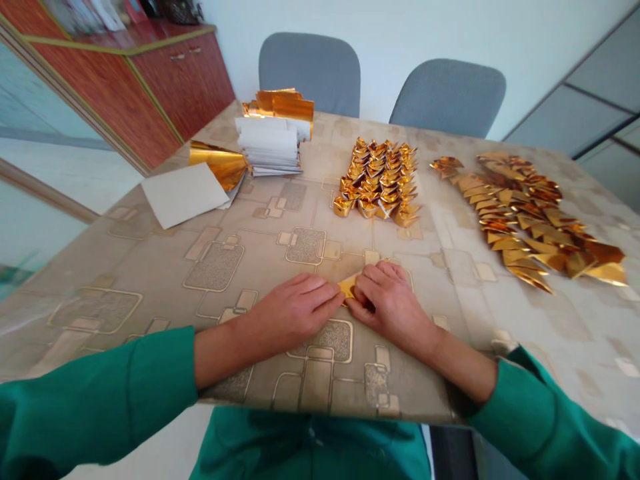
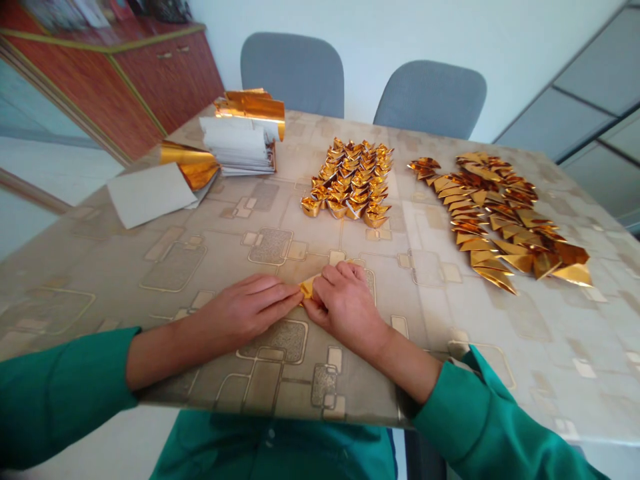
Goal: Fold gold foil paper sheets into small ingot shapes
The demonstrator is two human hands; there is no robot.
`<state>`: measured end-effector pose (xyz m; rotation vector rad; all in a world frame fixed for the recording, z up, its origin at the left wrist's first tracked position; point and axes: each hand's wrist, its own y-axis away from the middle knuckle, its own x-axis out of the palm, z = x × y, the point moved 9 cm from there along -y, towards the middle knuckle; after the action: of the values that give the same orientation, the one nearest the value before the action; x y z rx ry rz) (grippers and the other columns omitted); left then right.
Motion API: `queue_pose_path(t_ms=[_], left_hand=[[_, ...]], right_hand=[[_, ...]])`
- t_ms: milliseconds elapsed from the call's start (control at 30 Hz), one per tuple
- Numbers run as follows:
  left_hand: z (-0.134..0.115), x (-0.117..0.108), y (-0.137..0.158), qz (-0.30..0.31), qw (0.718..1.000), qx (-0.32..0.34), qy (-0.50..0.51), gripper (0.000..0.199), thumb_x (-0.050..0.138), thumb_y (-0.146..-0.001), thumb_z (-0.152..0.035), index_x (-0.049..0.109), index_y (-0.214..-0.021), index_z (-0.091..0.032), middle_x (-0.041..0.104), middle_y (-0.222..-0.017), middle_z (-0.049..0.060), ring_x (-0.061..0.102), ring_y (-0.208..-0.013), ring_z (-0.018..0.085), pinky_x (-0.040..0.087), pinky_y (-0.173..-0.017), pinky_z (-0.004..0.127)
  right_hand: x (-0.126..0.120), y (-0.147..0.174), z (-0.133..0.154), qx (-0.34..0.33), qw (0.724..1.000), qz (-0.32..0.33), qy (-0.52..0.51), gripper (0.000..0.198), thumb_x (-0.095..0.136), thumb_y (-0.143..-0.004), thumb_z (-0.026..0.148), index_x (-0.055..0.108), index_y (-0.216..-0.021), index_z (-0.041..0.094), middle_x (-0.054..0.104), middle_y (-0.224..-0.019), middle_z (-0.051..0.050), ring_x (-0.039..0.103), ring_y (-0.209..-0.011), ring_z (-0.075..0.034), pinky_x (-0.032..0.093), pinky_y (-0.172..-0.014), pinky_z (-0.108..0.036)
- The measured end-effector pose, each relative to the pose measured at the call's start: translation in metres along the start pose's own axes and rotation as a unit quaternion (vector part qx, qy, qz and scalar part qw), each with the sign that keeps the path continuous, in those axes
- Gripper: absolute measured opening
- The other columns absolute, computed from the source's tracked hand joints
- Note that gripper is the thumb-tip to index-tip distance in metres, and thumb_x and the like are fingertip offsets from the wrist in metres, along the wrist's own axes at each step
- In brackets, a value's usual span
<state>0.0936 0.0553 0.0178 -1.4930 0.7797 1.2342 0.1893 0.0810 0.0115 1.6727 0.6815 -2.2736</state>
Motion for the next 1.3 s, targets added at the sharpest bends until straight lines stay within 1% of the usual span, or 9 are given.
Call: queue_pose_path(t_ms=[133,333,467,633,800,933,1000,1100,1300], left_hand=[[0.001,0.005,0.006,0.049,0.999,-0.005,0.000,0.034,0.044,-0.097,-0.016,0.056,-0.128,-0.009,0.066,-0.120,0.013,0.057,-0.100,0.024,0.046,-0.088,0.039],[0.000,0.003,0.013,0.074,0.997,-0.023,-0.010,0.038,0.043,-0.098,-0.018,0.052,-0.135,-0.020,0.059,-0.137,0.008,0.053,-0.114,0.024,0.037,-0.100,0.042],[0.003,0.007,0.017,0.081,0.996,-0.048,-0.004,0.039,0.042,-0.098,-0.018,0.051,-0.136,-0.021,0.056,-0.142,0.007,0.053,-0.118,0.024,0.034,-0.103,0.044],[0.006,0.008,0.025,0.071,0.995,-0.071,0.004,0.042,0.041,-0.096,-0.013,0.052,-0.136,-0.020,0.055,-0.143,0.006,0.052,-0.123,0.025,0.030,-0.108,0.048],[0.020,-0.001,0.043,0.056,0.991,-0.119,-0.010,0.041,0.042,-0.094,-0.010,0.060,-0.128,-0.022,0.060,-0.138,0.005,0.050,-0.129,0.027,0.029,-0.111,0.053],[0.029,-0.022,0.050,0.004,0.985,-0.163,-0.051,0.037,0.042,-0.094,-0.012,0.061,-0.125,-0.013,0.059,-0.137,0.012,0.050,-0.128,0.029,0.035,-0.109,0.053],[0.020,-0.026,0.040,-0.018,0.989,-0.138,-0.044,0.038,0.042,-0.095,-0.013,0.057,-0.130,-0.011,0.056,-0.141,0.014,0.049,-0.129,0.027,0.038,-0.108,0.047],[-0.006,-0.012,0.017,-0.004,0.998,-0.055,-0.006,0.037,0.040,-0.097,-0.016,0.056,-0.131,-0.010,0.056,-0.141,0.014,0.051,-0.127,0.025,0.040,-0.107,0.042],[-0.007,0.017,0.000,0.032,0.997,-0.065,0.020,0.040,0.049,-0.097,-0.027,0.053,-0.133,-0.009,0.060,-0.134,0.015,0.056,-0.119,0.025,0.043,-0.103,0.042]], right_hand=[[-0.004,0.004,0.007,-0.052,0.998,-0.014,0.018,0.023,0.056,-0.095,0.031,0.060,-0.077,0.018,0.059,-0.077,-0.004,0.047,-0.079,-0.019,0.035,-0.077,-0.033],[-0.008,0.025,0.019,-0.143,0.989,-0.008,0.043,0.022,0.047,-0.099,0.019,0.068,-0.100,0.016,0.062,-0.087,-0.007,0.049,-0.086,-0.021,0.042,-0.081,-0.034],[-0.010,0.037,0.020,-0.149,0.988,0.006,0.049,0.029,0.046,-0.099,0.021,0.062,-0.123,0.015,0.064,-0.096,-0.009,0.051,-0.092,-0.023,0.045,-0.084,-0.038],[-0.007,0.042,0.016,-0.133,0.989,0.051,0.034,0.053,0.053,-0.094,0.050,0.057,-0.133,0.014,0.062,-0.105,-0.012,0.049,-0.098,-0.027,0.045,-0.090,-0.044],[-0.008,0.043,0.014,-0.128,0.990,0.060,0.019,0.056,0.051,-0.094,0.051,0.054,-0.136,0.015,0.061,-0.108,-0.012,0.048,-0.100,-0.027,0.043,-0.090,-0.045],[-0.007,0.043,0.013,-0.122,0.991,0.053,0.008,0.055,0.050,-0.095,0.051,0.054,-0.136,0.016,0.061,-0.108,-0.012,0.049,-0.100,-0.027,0.042,-0.090,-0.045],[-0.007,0.043,0.013,-0.121,0.991,0.053,0.008,0.055,0.050,-0.095,0.051,0.054,-0.137,0.016,0.061,-0.108,-0.012,0.048,-0.100,-0.027,0.042,-0.090,-0.045],[-0.006,0.042,0.012,-0.116,0.992,0.057,0.009,0.055,0.048,-0.095,0.052,0.056,-0.135,0.016,0.061,-0.110,-0.012,0.048,-0.100,-0.028,0.041,-0.091,-0.046],[-0.006,0.043,0.007,-0.111,0.992,0.066,0.005,0.051,0.052,-0.095,0.047,0.054,-0.137,0.019,0.061,-0.113,-0.010,0.048,-0.103,-0.027,0.040,-0.093,-0.045]])
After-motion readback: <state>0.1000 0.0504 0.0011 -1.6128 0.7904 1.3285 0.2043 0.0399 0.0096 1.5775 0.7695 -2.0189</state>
